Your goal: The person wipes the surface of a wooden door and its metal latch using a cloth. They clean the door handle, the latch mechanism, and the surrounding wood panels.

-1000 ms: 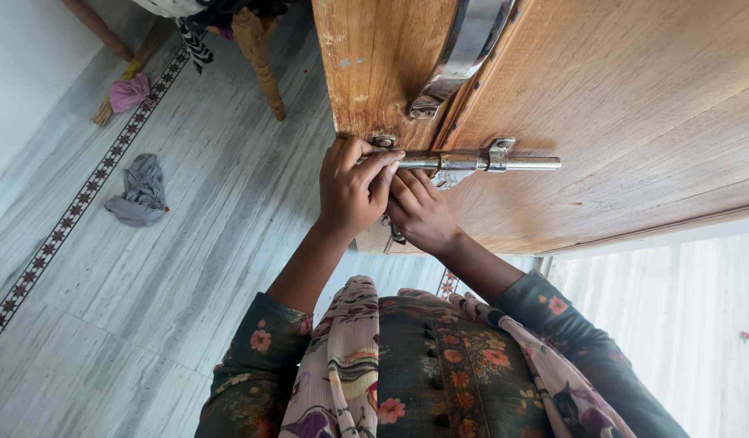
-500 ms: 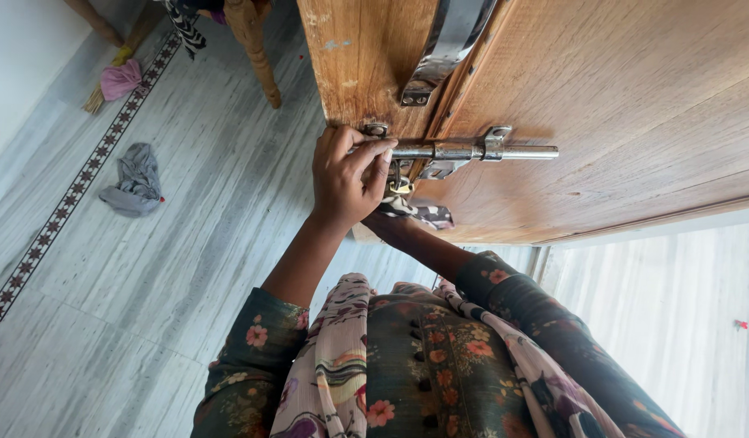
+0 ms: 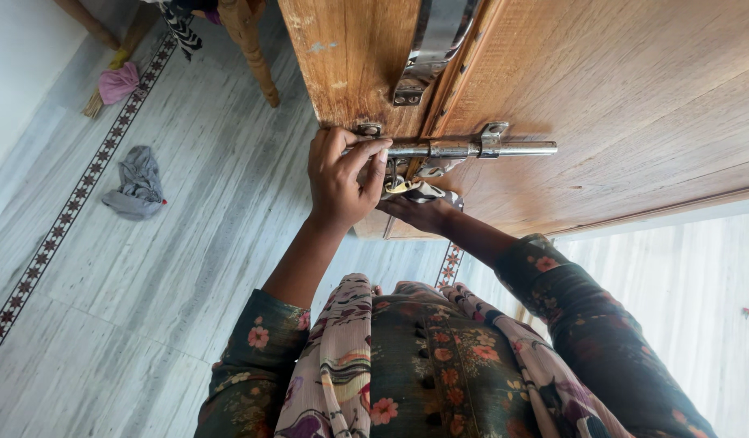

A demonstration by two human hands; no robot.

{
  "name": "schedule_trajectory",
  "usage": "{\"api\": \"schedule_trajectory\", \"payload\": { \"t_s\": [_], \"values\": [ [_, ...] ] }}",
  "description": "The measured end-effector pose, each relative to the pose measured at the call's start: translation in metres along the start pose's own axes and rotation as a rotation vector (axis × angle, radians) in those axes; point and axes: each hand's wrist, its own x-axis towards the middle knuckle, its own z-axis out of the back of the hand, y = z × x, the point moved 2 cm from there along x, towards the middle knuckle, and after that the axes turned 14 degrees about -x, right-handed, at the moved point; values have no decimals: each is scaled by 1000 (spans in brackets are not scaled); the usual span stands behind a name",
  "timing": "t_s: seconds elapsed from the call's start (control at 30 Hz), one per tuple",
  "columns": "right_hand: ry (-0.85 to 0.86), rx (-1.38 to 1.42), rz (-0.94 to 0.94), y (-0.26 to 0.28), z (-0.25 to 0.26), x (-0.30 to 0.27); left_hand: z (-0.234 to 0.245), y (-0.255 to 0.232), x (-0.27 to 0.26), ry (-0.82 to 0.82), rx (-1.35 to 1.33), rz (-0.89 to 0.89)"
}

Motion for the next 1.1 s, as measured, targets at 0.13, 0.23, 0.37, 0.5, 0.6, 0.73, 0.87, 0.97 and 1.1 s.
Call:
{"api": "schedule_trajectory", "payload": {
  "t_s": [0.13, 0.23, 0.37, 0.5, 0.6, 0.73, 0.87, 0.97, 1.1],
  "values": [
    [97, 135, -91, 7, -15, -8, -2, 0, -1, -2, 7, 0],
    [319, 354, -121, 4, -17, -23, -1, 0, -1, 10, 6, 18],
    [161, 279, -198, -7, -12, -76, -1, 2, -2, 5, 5, 5],
    [190, 147, -226, -11, -6, -111, -3, 2, -2, -12, 15, -12],
    [-22, 210, -535, -31, 15, -123, -2, 1, -3, -16, 24, -18],
    [-625, 452, -987, -56, 82, -100, -5, 2, -2, -39, 26, -34],
    [-698, 241, -953, -66, 124, -51, -6, 0, -4, -49, 43, -39],
    [-622, 239, -845, -68, 121, -34, -4, -1, -6, -37, 48, -47],
    [-456, 319, -710, -55, 111, -34, -4, -1, -6, -39, 48, -47]
  ]
}}
